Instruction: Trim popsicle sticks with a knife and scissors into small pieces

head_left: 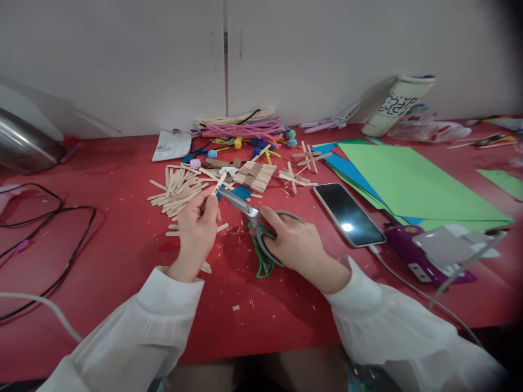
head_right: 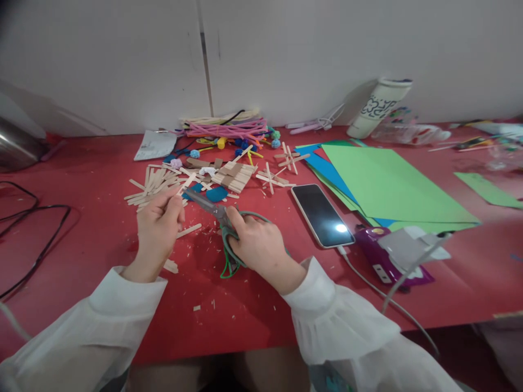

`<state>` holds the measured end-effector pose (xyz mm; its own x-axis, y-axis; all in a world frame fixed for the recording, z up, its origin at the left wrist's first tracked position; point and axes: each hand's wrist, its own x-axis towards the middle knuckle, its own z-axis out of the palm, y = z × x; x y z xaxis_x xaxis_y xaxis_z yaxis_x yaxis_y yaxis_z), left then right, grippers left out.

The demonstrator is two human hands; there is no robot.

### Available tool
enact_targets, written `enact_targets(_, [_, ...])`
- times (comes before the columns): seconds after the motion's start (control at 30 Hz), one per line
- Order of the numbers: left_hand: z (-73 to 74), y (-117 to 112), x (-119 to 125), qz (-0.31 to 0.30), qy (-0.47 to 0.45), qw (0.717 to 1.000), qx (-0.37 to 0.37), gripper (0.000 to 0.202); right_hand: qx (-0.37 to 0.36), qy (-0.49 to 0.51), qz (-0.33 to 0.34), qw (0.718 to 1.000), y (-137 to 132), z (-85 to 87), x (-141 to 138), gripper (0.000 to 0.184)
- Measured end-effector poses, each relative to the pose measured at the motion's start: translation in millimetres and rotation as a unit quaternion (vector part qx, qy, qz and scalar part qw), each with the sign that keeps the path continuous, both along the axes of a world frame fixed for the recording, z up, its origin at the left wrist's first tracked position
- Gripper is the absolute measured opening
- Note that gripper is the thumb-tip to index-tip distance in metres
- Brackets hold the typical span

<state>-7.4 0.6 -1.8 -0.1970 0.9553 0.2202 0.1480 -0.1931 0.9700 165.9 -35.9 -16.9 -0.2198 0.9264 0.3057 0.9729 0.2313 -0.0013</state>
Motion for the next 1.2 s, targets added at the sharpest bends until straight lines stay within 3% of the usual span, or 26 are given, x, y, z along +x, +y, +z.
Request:
enact_targets(0.13, [-1.0,-0.2,1.5,-0.002,0.002,1.000,-0.010,0.015,-0.026,0.005,0.000,1.000,-2.1,0.8,-3.0,0.044])
enact_targets(0.3, [-2.4,1.2,3.1,-0.017,-0.076,0.996,-0.033,0.013,-0.041,-0.006,-0.005,0.999,-2.4,2.3,-4.2,0.045])
enact_targets(0.57, [13.3,1.7,4.0,-0.034,-0.171,0.981,-0.090,0.016,0.021,-0.026,0.010,0.999,0.7,0.3,4.3,0.044])
enact_targets(0.73, [18.9,0.0,3.0,-0.044,-0.153,0.983,-0.097,0.030,0.034,-0.041,0.014,0.998,3.5,1.0,9.2,0.044])
enact_targets(1.2, [20.4,3.6,-2.3,-0.077,-0.187,0.969,-0.143,0.023,-0.014,-0.067,0.001,0.998,7.3,4.5,12.3,0.047])
